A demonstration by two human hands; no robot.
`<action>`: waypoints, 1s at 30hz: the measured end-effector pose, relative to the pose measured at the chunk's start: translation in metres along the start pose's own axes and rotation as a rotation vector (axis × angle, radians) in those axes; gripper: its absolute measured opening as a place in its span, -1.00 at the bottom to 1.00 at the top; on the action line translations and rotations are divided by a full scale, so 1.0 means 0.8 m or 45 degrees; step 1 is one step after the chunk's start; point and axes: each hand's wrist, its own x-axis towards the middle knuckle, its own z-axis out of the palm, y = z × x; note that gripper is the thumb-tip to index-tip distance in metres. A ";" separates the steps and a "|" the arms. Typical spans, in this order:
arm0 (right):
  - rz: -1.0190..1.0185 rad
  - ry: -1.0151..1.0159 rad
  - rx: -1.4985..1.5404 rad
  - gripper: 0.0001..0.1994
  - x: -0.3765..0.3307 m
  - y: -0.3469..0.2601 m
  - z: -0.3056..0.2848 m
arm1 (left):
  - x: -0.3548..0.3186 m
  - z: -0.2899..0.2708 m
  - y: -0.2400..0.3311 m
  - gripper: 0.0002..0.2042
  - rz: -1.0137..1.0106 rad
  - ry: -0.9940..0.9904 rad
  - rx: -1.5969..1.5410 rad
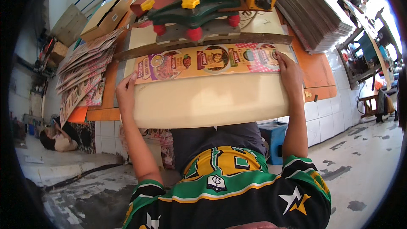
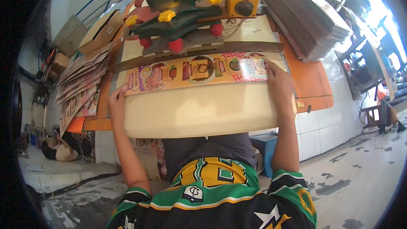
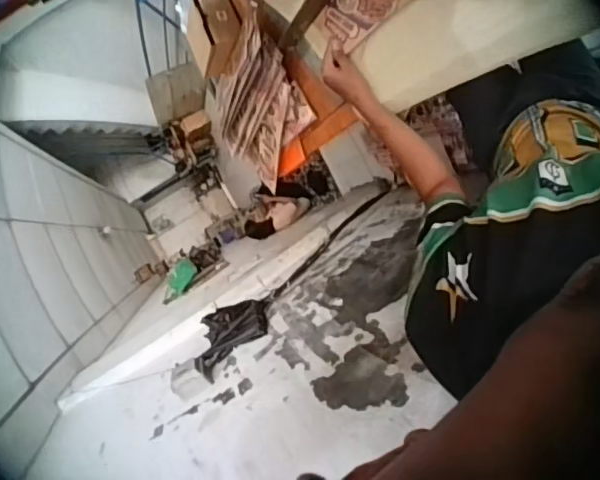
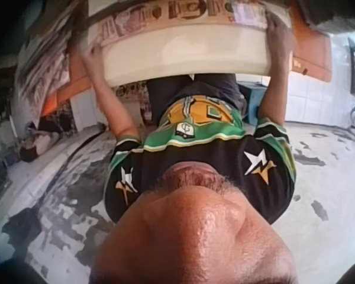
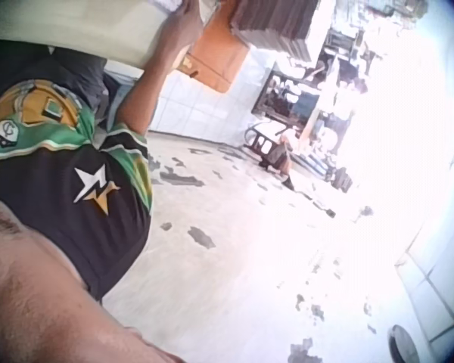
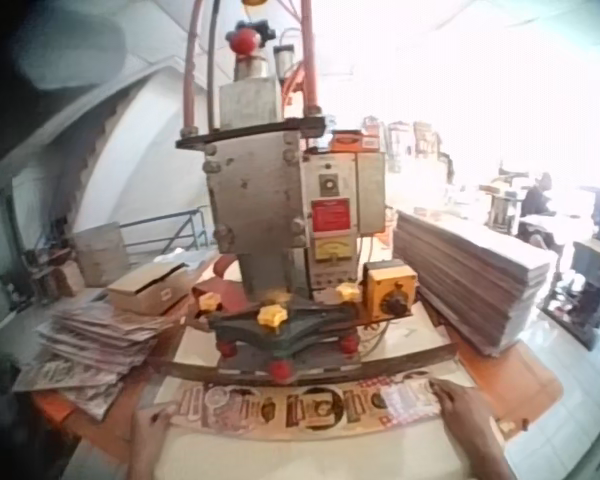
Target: The person aligns printed plastic sheets under a sealing bar and operates a foot pedal to heat-seal them.
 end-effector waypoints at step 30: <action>-0.046 0.048 -0.061 -0.67 0.002 0.005 0.005 | -0.004 -0.001 0.010 -0.62 -0.039 0.022 0.042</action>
